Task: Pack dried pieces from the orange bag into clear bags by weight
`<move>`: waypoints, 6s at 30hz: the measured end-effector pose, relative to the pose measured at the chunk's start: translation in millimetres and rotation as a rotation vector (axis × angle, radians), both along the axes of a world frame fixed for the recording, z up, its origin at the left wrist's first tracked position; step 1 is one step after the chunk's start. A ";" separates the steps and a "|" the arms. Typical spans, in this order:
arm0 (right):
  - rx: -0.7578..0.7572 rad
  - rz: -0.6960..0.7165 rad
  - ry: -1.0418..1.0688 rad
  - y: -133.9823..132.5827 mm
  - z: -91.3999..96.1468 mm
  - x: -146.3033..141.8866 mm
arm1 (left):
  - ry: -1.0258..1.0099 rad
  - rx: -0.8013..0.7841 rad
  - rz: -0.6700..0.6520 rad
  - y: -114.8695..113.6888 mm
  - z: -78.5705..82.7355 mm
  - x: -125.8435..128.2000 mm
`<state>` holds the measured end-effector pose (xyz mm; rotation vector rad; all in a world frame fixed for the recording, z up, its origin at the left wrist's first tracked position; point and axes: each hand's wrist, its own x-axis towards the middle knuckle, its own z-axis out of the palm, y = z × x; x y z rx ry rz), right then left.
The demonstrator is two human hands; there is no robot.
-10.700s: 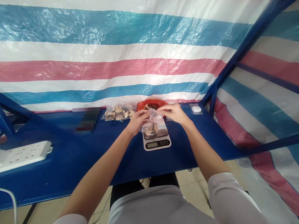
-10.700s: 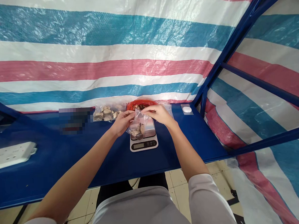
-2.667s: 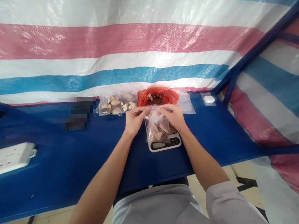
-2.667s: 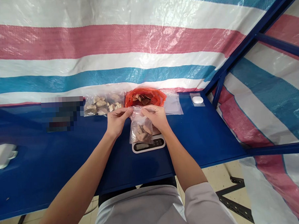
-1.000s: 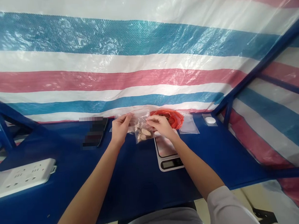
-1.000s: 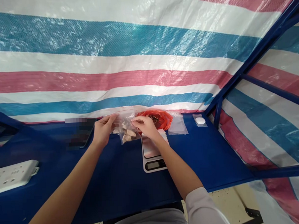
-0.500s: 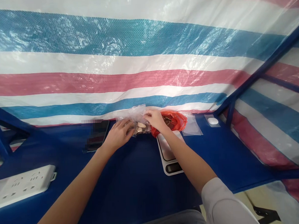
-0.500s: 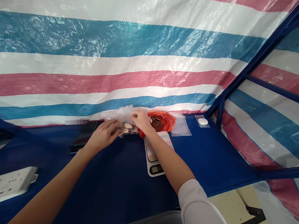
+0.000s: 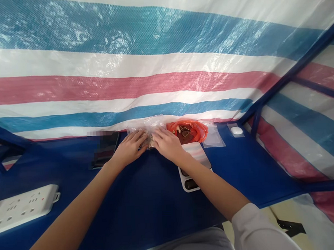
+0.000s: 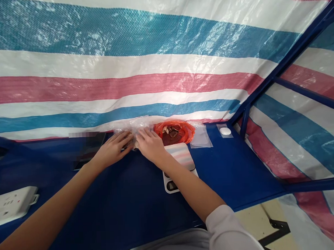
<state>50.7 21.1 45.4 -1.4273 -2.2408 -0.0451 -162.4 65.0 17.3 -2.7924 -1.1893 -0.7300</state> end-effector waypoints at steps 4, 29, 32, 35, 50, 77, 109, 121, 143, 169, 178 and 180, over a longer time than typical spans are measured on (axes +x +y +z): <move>0.036 0.074 -0.061 0.3 -15.3 -3.6 | -0.027 -0.015 -0.011 1.4 -2.1 -2.1; 0.048 0.116 -0.099 22.3 0.2 16.0 | 0.070 0.076 -0.035 8.5 11.1 -17.5; 0.074 0.131 -0.078 20.3 0.6 11.1 | 0.066 0.094 0.054 5.0 10.1 -8.5; 0.073 0.136 -0.101 21.2 -4.9 5.3 | 0.087 0.079 0.125 3.4 3.9 0.3; 0.096 0.130 -0.072 30.9 -18.7 7.5 | 0.051 0.080 0.102 9.9 -7.9 -3.4; -0.051 -0.357 0.175 -70.8 -64.3 215.7 | 0.064 -0.032 0.235 -92.1 -22.6 96.5; -0.047 -0.311 0.055 -72.0 -71.0 229.2 | 0.123 -0.182 0.394 -99.6 -30.4 103.4; -0.039 -0.312 0.054 -73.3 -69.0 228.7 | 0.122 -0.207 0.399 -100.5 -28.0 105.4; 0.014 -0.371 0.615 -79.6 -18.1 227.7 | -0.050 -0.238 0.363 -104.0 -8.0 105.5; -0.498 0.118 1.817 -43.9 27.7 107.9 | -1.384 -1.446 -0.057 -75.3 37.2 168.1; -0.544 0.023 1.695 -51.0 16.8 117.6 | -1.435 -1.085 0.055 -63.4 36.1 134.5; -0.582 0.030 1.629 -51.2 12.1 120.3 | -1.359 -0.979 0.099 -57.3 38.4 122.5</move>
